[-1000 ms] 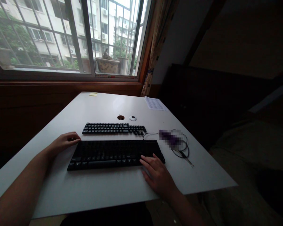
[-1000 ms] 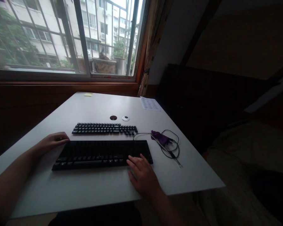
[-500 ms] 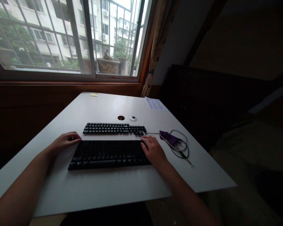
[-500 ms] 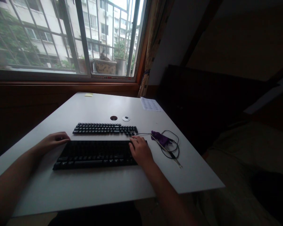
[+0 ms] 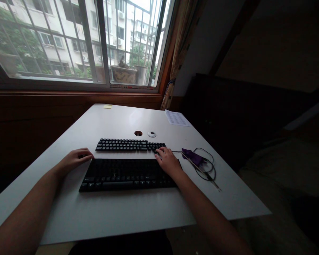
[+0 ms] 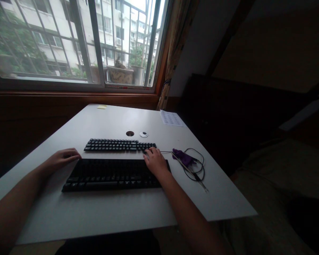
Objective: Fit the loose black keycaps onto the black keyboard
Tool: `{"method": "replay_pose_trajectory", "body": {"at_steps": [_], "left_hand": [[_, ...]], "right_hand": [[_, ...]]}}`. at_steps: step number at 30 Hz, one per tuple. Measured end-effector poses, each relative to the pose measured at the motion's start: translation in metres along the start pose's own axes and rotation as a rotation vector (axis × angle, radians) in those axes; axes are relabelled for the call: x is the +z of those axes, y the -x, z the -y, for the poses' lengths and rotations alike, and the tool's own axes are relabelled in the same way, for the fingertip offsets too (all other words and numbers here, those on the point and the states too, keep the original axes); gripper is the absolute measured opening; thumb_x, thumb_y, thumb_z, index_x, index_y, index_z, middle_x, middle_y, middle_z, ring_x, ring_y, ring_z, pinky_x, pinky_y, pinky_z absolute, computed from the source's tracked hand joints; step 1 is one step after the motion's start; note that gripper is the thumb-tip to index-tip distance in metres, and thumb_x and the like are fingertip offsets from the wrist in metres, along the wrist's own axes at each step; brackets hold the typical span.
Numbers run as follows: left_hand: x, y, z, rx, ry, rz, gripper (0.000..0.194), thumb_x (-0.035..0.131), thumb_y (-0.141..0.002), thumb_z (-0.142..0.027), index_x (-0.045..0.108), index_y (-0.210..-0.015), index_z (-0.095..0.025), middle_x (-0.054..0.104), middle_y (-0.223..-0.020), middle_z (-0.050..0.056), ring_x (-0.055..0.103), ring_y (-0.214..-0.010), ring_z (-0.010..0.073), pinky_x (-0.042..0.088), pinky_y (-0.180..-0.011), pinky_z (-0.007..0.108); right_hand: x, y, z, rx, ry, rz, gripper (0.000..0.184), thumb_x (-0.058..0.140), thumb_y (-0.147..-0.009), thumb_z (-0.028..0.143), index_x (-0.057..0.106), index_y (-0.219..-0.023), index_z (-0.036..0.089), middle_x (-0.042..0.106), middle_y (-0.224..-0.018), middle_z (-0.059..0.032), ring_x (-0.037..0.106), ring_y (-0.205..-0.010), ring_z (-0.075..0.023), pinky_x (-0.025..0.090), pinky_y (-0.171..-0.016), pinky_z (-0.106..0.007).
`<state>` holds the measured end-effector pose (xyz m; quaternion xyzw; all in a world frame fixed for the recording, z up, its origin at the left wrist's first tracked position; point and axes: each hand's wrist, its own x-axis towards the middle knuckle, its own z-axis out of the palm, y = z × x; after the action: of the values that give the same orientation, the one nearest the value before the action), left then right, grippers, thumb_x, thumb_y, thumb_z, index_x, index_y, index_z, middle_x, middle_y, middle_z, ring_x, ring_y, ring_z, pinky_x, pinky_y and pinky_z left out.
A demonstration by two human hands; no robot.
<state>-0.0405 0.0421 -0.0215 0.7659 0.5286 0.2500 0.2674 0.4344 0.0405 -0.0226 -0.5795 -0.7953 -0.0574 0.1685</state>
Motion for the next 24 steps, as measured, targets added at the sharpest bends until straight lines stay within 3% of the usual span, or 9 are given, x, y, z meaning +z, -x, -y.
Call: {"method": "replay_pose_trajectory", "body": {"at_steps": [12, 18, 24], "left_hand": [[-0.001, 0.001, -0.002, -0.005, -0.009, 0.012, 0.048, 0.057, -0.087, -0.065, 0.078, -0.090, -0.021, 0.072, -0.098, 0.007, 0.066, -0.095, 0.0252, 0.051, -0.086, 0.030], [-0.001, 0.000, 0.000, -0.005, 0.001, 0.011, 0.049, 0.057, -0.086, -0.065, 0.078, -0.090, -0.021, 0.073, -0.098, 0.008, 0.066, -0.094, 0.0258, 0.052, -0.085, 0.031], [-0.001, 0.000, 0.000, -0.009, -0.003, 0.010, 0.049, 0.057, -0.086, -0.066, 0.078, -0.089, -0.021, 0.073, -0.097, 0.008, 0.067, -0.093, 0.0253, 0.051, -0.084, 0.031]], "right_hand": [[-0.001, 0.002, 0.005, -0.022, 0.005, 0.005, 0.036, 0.050, -0.102, 0.038, 0.067, -0.128, 0.021, 0.064, -0.125, -0.0107, 0.054, -0.116, -0.0260, 0.044, -0.103, -0.039], [-0.010, -0.003, 0.002, -0.022, 0.015, -0.026, 0.034, 0.049, -0.101, 0.029, 0.067, -0.128, 0.019, 0.064, -0.119, -0.0114, 0.053, -0.112, -0.0263, 0.044, -0.102, -0.040], [-0.013, -0.009, 0.005, -0.034, 0.044, -0.020, 0.028, 0.055, -0.097, 0.027, 0.075, -0.117, 0.026, 0.064, -0.112, -0.0109, 0.050, -0.105, -0.0284, 0.047, -0.097, -0.042]]}}
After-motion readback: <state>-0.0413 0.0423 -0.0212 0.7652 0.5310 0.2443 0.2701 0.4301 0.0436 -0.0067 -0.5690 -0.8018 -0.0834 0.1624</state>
